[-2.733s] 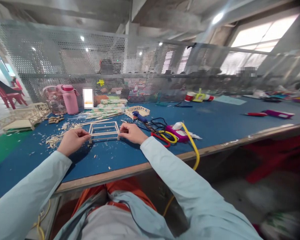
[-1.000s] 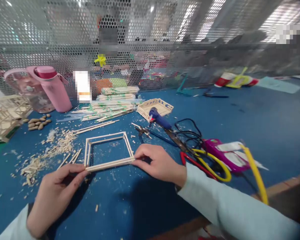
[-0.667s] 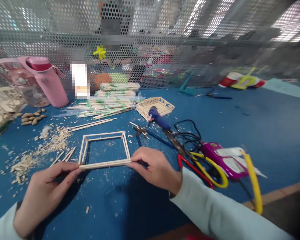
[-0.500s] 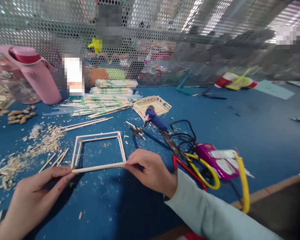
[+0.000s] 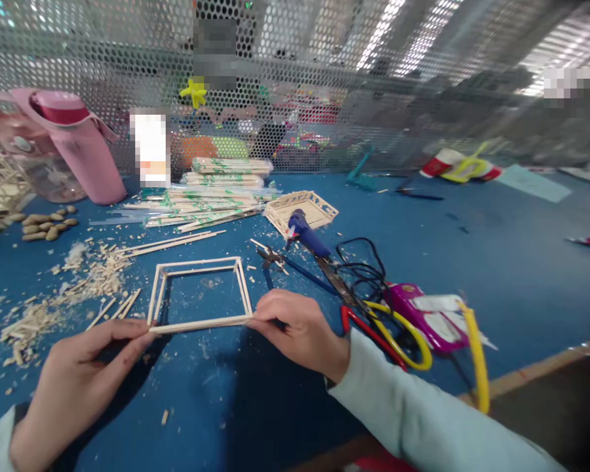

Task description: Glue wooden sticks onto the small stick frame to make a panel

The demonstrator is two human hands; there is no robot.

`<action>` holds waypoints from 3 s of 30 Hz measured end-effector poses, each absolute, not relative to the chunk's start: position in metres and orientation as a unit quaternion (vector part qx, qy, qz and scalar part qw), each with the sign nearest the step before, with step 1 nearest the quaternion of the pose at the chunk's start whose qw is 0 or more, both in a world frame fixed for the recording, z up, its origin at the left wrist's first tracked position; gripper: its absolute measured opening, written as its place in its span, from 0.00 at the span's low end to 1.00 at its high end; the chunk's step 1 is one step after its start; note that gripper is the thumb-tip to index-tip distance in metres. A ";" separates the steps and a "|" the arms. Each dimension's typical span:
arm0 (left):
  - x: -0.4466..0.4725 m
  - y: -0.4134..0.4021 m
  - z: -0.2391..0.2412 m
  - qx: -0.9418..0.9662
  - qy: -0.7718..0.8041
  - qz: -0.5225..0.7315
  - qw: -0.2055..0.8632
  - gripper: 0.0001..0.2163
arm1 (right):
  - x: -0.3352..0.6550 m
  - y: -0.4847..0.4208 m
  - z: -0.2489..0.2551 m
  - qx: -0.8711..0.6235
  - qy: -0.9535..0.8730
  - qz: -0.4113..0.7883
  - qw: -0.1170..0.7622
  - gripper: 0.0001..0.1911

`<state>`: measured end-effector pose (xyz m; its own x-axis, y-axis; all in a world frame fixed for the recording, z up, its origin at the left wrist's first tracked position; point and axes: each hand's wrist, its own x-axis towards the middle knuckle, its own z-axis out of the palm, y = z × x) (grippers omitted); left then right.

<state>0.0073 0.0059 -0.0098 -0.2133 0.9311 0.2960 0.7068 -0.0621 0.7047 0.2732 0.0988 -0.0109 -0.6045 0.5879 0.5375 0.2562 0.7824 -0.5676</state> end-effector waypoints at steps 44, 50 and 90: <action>0.003 0.008 -0.009 0.607 0.655 0.404 0.198 0.13 | 0.266 0.101 -0.011 -0.206 -0.894 0.114 0.381 0.06; 0.005 0.008 -0.009 0.574 0.671 0.416 0.215 0.13 | 0.265 0.101 -0.012 -0.212 -0.888 0.120 0.389 0.06; 0.011 0.001 -0.011 0.656 0.648 0.385 0.037 0.14 | 0.261 0.100 -0.010 -0.213 -0.892 0.070 0.393 0.07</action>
